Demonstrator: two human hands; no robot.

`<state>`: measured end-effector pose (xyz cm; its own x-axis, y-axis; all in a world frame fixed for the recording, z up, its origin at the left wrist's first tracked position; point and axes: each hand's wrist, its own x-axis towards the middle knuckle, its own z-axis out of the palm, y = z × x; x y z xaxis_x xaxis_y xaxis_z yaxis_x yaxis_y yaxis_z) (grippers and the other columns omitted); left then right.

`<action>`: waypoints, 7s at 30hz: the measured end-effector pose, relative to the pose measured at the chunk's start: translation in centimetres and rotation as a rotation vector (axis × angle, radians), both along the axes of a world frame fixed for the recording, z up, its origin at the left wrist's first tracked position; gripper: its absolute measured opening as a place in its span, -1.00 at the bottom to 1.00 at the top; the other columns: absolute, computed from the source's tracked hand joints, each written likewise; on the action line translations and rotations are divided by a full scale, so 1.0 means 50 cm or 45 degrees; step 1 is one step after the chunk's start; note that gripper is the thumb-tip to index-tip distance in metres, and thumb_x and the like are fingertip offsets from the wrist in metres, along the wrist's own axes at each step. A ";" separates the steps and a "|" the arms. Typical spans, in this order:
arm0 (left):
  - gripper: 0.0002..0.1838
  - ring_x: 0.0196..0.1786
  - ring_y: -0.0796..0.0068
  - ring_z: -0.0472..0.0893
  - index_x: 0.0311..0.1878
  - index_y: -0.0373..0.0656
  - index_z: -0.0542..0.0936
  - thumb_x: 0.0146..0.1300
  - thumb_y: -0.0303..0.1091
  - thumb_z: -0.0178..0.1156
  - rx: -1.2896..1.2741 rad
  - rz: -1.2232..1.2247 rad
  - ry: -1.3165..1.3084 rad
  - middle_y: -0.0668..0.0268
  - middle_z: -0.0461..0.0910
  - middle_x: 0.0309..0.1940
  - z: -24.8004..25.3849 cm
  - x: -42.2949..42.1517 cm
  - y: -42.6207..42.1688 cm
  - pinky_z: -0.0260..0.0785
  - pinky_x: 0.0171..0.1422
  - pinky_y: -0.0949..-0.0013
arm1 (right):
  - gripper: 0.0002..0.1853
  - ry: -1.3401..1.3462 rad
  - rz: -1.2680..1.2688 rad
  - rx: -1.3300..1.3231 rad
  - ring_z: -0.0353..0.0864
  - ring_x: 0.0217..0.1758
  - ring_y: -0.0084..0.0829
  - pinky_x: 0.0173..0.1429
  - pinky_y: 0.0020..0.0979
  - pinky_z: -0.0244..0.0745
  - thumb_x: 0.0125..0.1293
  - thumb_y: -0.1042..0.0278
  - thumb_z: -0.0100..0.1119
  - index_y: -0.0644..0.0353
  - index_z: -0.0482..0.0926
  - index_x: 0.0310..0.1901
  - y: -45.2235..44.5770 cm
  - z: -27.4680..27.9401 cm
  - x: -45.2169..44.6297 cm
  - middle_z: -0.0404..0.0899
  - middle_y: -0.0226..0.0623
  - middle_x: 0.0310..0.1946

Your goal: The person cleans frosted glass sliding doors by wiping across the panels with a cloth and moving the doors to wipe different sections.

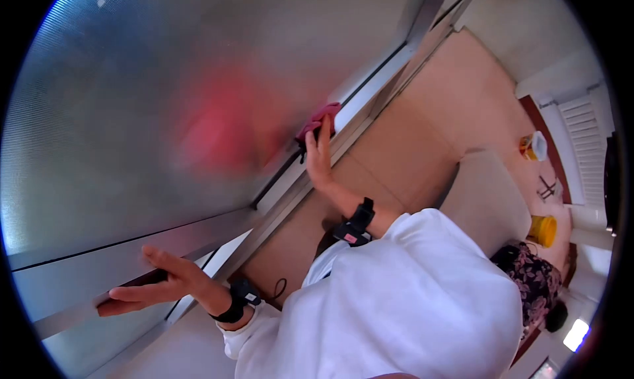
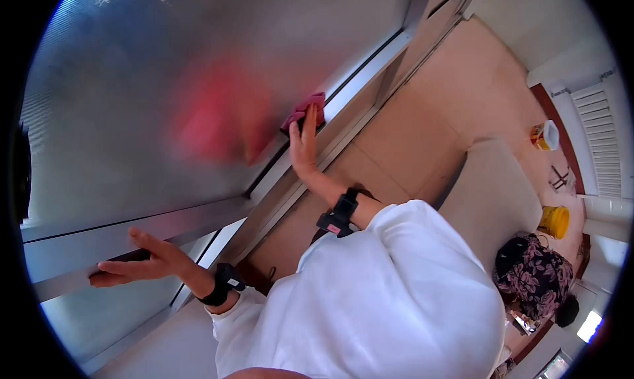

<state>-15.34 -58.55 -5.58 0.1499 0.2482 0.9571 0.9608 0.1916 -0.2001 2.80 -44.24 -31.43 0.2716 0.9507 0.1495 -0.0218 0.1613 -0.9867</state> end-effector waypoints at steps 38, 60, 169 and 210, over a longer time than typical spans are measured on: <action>-0.33 0.48 -0.26 -0.04 0.48 -0.12 0.08 0.34 -0.24 0.02 0.223 0.208 0.133 -0.13 -0.06 0.47 -0.025 -0.041 0.023 -0.12 0.43 -0.26 | -0.43 -0.521 0.561 0.821 -0.39 0.58 0.04 0.52 -0.06 -0.43 0.47 0.11 -0.16 0.11 0.15 0.44 -0.011 0.143 0.018 -0.34 0.04 0.52; -0.35 0.54 -0.06 -0.08 0.47 -0.08 0.05 0.38 -0.25 0.01 0.116 0.242 -0.007 -0.06 -0.18 0.49 0.000 -0.009 0.006 -0.06 0.49 -0.03 | -0.32 -0.955 -0.253 1.200 -0.05 0.50 0.16 0.48 0.09 -0.14 0.29 0.17 0.08 0.14 0.16 0.42 0.510 0.269 0.463 -0.06 0.20 0.44; -0.58 0.36 -0.35 0.22 0.21 -0.17 0.44 0.27 -0.44 0.09 0.299 0.181 -0.067 -0.13 0.27 0.32 0.100 0.131 -0.051 0.24 0.33 -0.11 | -0.20 -0.789 -0.753 2.063 -0.10 0.52 0.06 0.34 0.29 -0.09 0.05 0.27 0.34 -0.10 0.24 0.38 0.145 1.284 0.171 0.04 -0.06 0.45; -0.17 0.54 0.01 -0.06 0.47 -0.14 0.10 0.12 -0.46 0.23 0.365 0.138 0.102 0.06 -0.06 0.51 0.564 0.139 -0.090 -0.10 0.52 0.02 | -0.14 -0.620 -0.696 1.587 0.00 0.51 0.04 0.53 -0.16 -0.17 0.22 -0.34 -0.01 -0.05 0.12 0.46 0.580 1.564 0.550 0.10 -0.12 0.46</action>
